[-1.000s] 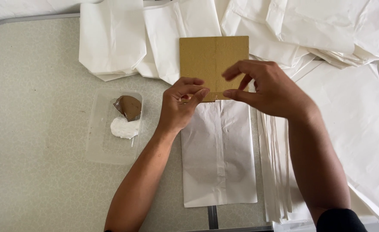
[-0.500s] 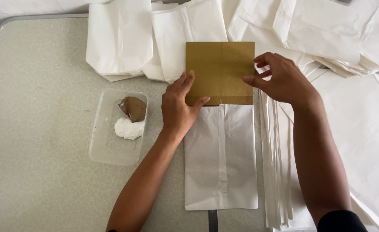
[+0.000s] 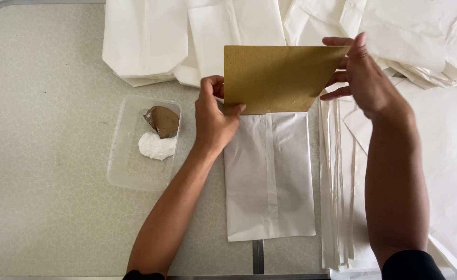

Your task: Manually folding and gluing paper to create a paper bag using a cardboard template.

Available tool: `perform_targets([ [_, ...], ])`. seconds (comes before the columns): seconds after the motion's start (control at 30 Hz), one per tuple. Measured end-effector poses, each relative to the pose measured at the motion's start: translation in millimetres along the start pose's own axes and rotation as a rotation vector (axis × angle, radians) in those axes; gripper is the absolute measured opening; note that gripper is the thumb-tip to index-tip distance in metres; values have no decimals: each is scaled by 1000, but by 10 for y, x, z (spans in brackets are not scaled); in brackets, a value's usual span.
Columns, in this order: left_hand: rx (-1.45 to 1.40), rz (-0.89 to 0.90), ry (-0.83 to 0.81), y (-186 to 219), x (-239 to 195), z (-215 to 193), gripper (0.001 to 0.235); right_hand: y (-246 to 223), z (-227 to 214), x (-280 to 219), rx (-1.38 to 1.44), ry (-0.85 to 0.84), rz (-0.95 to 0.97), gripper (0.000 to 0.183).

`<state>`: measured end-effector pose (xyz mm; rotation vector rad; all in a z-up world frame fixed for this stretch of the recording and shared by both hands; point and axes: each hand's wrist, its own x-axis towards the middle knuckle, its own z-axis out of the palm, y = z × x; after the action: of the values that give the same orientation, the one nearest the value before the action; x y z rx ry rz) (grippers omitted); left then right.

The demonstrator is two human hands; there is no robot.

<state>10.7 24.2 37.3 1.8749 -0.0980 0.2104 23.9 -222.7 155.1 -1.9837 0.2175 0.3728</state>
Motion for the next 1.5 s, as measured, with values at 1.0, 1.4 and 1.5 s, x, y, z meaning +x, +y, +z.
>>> perform_targets([
  [1.0, 527, -144, -219, 220, -37, -119, 68, 90, 165, 42, -533, -162, 32, 57],
  [1.4, 291, 122, 53, -17, -18, -80, 61, 332, -119, 26, 9, -177, -66, 32],
  [1.5, 90, -70, 65, 46, 18, -97, 51, 384, -207, 34, -72, -157, -53, 30],
])
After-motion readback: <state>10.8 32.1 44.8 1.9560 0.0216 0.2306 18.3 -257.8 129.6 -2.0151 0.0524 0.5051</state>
